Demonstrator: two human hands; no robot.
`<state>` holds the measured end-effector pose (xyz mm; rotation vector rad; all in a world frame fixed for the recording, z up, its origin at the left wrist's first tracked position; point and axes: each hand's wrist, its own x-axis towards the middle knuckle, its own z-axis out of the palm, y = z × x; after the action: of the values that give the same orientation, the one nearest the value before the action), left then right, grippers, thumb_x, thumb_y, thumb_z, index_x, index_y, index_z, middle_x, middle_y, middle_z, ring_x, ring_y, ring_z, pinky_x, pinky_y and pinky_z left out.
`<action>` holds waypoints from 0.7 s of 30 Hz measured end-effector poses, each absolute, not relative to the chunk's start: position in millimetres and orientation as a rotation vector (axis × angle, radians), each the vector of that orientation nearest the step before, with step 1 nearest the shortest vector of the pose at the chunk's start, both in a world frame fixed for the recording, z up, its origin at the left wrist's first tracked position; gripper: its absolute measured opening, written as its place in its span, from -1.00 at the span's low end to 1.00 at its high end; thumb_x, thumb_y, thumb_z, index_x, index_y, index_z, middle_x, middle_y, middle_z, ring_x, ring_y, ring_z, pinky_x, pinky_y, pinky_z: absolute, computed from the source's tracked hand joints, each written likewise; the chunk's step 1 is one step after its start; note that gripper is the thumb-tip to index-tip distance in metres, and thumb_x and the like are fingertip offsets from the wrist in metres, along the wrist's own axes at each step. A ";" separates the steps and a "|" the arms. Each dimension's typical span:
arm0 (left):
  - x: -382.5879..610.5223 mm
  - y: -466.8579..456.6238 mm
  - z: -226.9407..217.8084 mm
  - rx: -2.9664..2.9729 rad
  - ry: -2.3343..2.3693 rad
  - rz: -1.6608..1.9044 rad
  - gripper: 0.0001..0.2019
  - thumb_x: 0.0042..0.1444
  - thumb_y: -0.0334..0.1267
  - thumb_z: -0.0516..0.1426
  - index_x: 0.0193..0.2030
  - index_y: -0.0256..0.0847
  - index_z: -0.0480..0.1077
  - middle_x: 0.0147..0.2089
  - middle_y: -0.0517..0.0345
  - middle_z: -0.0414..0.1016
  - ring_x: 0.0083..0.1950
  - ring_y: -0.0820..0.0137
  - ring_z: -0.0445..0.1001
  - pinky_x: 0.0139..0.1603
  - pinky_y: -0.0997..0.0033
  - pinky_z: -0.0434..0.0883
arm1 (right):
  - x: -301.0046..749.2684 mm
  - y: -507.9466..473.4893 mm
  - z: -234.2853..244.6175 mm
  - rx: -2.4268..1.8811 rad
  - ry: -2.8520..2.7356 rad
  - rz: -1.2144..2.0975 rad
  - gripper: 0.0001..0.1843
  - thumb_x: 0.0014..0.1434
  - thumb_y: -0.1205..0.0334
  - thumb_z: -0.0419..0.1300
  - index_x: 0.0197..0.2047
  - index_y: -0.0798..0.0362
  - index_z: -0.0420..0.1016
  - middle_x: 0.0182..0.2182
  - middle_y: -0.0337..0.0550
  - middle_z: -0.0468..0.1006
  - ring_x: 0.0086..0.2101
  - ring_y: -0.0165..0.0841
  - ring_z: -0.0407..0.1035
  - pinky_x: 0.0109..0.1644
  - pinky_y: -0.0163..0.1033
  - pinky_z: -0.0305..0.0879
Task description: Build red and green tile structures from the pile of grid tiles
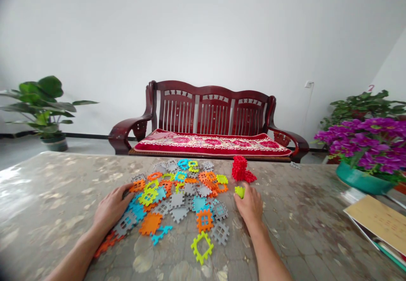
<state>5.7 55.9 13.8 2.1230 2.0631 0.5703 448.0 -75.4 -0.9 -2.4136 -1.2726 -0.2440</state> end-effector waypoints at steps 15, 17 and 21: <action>5.5 56.7 14.0 2.110 2.060 0.531 -0.53 0.27 -0.07 -0.10 0.22 -0.11 0.36 0.25 -0.01 0.44 0.24 0.09 0.40 0.21 0.09 0.31 | 470.3 -74.7 -5.8 -2.367 -1.183 -0.261 -0.57 0.10 0.08 0.17 0.02 0.04 0.47 -0.12 0.05 0.59 -0.07 -0.09 0.45 -0.01 -0.11 0.26; 5.4 56.3 14.1 2.112 2.059 0.531 -0.53 0.27 -0.07 -0.11 0.22 -0.11 0.36 0.25 -0.02 0.44 0.24 0.10 0.40 0.21 0.09 0.31 | 472.4 -73.2 -6.5 -2.360 -1.201 -0.257 -0.58 0.10 0.07 0.16 0.01 0.04 0.48 -0.12 0.05 0.60 -0.07 -0.10 0.46 -0.01 -0.12 0.26; 5.3 55.8 13.9 2.114 2.066 0.519 -0.53 0.27 -0.07 -0.11 0.22 -0.10 0.36 0.24 -0.01 0.44 0.23 0.10 0.40 0.21 0.10 0.31 | 474.5 -70.4 -6.6 -2.359 -1.204 -0.259 -0.57 0.10 0.04 0.17 0.02 0.02 0.49 -0.12 0.04 0.61 -0.09 -0.10 0.47 -0.03 -0.14 0.27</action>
<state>5.3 55.8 13.9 2.1144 2.0664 0.5189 474.5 -70.4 -6.6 -2.3590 -1.2040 -0.2587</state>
